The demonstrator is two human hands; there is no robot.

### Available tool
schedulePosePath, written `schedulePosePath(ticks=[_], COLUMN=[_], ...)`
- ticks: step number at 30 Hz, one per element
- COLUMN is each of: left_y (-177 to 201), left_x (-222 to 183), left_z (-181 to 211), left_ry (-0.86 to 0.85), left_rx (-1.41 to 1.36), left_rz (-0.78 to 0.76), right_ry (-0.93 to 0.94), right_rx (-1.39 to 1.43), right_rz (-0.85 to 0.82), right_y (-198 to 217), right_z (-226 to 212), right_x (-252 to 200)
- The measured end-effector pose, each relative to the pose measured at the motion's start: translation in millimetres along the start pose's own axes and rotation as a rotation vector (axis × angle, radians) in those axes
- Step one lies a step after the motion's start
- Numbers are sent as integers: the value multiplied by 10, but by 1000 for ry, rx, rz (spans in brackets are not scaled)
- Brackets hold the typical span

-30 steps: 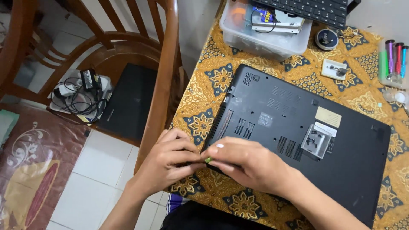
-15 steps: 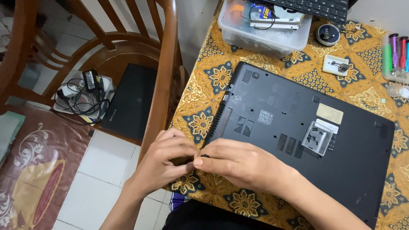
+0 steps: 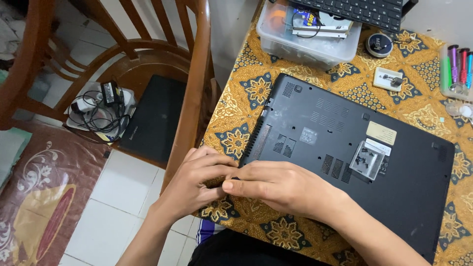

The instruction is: Unscrewing and prying off a small access panel from the underside of a laptop.

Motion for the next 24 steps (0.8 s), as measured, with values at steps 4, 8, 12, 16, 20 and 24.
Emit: schedulePosePath(ticks=[4,8,12,16,20,24], left_y=[1,2,10,9,13,-4], left_x=[20,26,30,29,23,30], left_z=[8,0,5,21,9,-3], left_ry=[14,7,1,-10,9,4], left_rx=[8,27,58,65,32,34], left_rz=[-17,-38,-44,-22,-33,-28], right_ry=[8,17,-626,-686,-209,30], right_rx=[-71,-3,287,380,48,-60], right_rz=[77,55,21,-100,101,103], right_y=[-75,-78,-174,-116,-227,-215], right_z=[44,40,2,7,-7,67], right_x=[-33,-49,74,84,4,-39])
Point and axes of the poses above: each hand's wrist, its own x-axis towards the middle knuckle, its own y-axis out of the back of the hand, z = x × y, the point moved 2 cm from there along x, towards the middle knuckle, and after that the axes turned 6 degrees about -z, right-handed, at the moved point
